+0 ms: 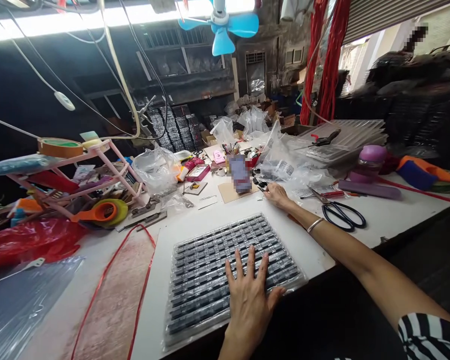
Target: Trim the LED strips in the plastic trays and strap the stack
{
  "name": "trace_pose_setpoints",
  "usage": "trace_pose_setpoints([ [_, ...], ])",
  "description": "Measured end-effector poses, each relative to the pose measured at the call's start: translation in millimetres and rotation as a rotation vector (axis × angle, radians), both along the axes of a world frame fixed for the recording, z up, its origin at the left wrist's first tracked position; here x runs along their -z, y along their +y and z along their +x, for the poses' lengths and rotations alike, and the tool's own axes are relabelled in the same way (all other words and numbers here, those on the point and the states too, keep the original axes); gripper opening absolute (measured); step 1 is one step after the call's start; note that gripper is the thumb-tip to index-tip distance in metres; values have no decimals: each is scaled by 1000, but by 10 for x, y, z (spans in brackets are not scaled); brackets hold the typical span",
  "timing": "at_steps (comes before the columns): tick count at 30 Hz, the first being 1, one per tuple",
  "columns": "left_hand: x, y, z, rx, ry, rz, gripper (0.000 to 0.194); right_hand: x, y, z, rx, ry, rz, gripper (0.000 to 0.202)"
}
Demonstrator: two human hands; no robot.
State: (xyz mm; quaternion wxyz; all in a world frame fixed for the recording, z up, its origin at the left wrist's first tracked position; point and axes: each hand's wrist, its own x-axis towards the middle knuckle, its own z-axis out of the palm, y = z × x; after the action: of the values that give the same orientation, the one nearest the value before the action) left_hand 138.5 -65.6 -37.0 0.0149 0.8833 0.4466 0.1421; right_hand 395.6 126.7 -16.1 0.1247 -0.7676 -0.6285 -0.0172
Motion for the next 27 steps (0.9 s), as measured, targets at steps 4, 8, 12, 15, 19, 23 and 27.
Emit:
trace_pose_setpoints([
  [4, 3, 4, -4, 2, 3, 8, 71, -11, 24, -67, -35, -41, 0, 32],
  [8, -18, -1, 8, 0, 8, 6, 67, 10, 15, -273, -204, -64, -34, 31],
  [12, -31, 41, -30, -12, 23, 14, 64, -25, 17, -387, -307, -33, -52, 31],
  [15, -59, 125, -164, -28, 64, 19, 62, -100, -103, -343, -350, 22, -7, 26],
  [19, -172, 254, -395, -38, 139, -13, 61, -101, -606, -258, -450, 145, 104, 23],
  [23, -345, 354, -380, -1, 136, -115, 44, 85, -1248, -243, -641, 266, 121, 24],
  [27, -398, 450, -58, 212, 64, -156, 42, 270, -1602, -224, -705, 276, 133, 35],
])
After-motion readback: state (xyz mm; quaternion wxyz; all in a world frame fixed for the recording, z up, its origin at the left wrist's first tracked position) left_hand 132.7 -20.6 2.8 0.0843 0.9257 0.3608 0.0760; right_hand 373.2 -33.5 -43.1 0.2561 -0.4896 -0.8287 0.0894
